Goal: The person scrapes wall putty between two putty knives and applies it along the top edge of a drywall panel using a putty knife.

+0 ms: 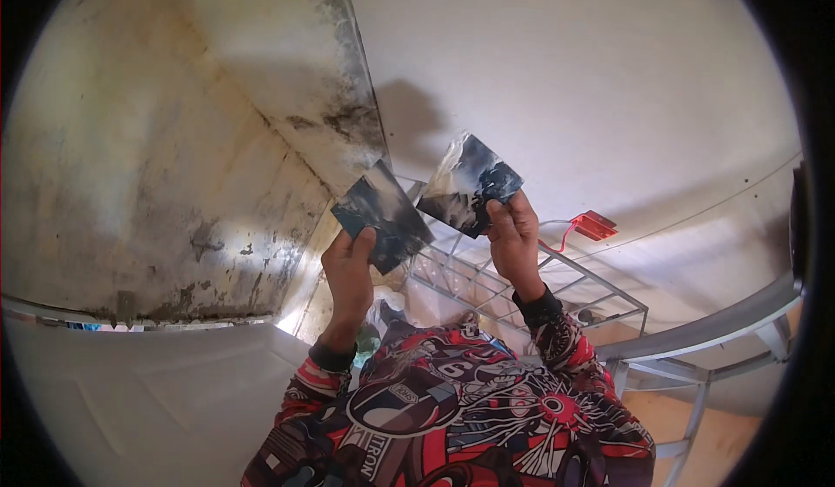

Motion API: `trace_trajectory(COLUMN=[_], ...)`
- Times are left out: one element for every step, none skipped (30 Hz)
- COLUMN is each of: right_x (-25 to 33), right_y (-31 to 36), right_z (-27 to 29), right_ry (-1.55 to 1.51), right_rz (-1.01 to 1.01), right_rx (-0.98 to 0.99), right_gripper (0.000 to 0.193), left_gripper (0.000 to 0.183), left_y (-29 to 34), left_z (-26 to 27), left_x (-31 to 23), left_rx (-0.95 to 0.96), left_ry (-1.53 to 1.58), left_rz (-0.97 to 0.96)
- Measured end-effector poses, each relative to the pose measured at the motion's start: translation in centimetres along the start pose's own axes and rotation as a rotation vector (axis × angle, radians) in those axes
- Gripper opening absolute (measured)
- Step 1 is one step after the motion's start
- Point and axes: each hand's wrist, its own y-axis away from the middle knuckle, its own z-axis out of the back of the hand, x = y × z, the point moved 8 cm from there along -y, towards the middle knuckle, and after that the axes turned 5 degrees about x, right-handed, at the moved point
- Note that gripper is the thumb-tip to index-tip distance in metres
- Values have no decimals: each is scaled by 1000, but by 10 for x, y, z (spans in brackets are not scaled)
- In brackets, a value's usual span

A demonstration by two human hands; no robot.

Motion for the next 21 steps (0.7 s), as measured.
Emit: trace_trajectory(right_x=[8, 14, 13, 11, 8, 4, 2, 2, 2, 3, 4, 2, 6, 10, 13, 20, 21, 18, 11, 13, 11], right_y=[0, 0, -1, -1, 0, 0, -1, 0, 0, 0, 1, 2, 5, 8, 12, 15, 18, 20, 22, 23, 26], right_z=[-5, -6, -3, 2, 5, 9, 12, 14, 12, 6, 3, 5, 0, -7, -18, -23, -35, -43, -44, -42, -40], right_ry=[-29, -55, -53, -52, -50, -47, -24, -12, -2, -19, -35, -34, 289, 612, 806, 806, 876, 945, 1023, 1021, 1126], right_rz=[2, 9, 10, -4, -18, -16, -8, -3, -1, 3, 6, 8, 83, 157, 181, 180, 144, 111, 68, 70, 7], right_rx=[-54, -113, -114, -97, -81, -85, -85, -87, -82, -69, -56, -59, 16, 91, 170, 172, 265, 362, 434, 439, 491], right_gripper=[29, 28, 28, 27, 26, 26, 26, 25, 25, 25, 25, 25, 26, 26, 35, 35, 42, 49, 61, 61, 62], left_gripper=[18, 17, 17, 16, 15, 15, 14, 13, 13, 13, 12, 12, 13, 15, 19, 19, 20, 21, 21, 21, 22], left_y=[0, -1, -2, 0, 2, 3, 5, 7, 10, 12, 14, 14, 16, 15, 12, 10, 7, 3, -2, -7, -10], left_z=[6, 9, 12, 14, 15, 15, 13, 11, 10, 4, -5, -14, -24, -29, -29, -28, -30, -32, -30, -26, -25], left_x=[-6, -13, -14, -21, -28, -28, -25, -20, -16, 3, 19, 24, 28, 31, 36, 36, 35, 32, 31, 32, 29], left_rx=[-28, -48, -46, -52, -57, -53, -34, -14, -16, 40, 97, 100, 102, 104, 119, 116, 119, 121, 116, 120, 127], left_ry=[-80, -160, -158, -218, -277, -275, -332, -389, -389, -211, -31, -32, 54, 141, 170, 171, 233, 296, 297, 325, 354], left_rz=[-80, -160, -161, -218, -275, -274, -209, -143, -145, -43, 57, 58, 46, 34, 94, 94, 79, 59, 55, 77, 102])
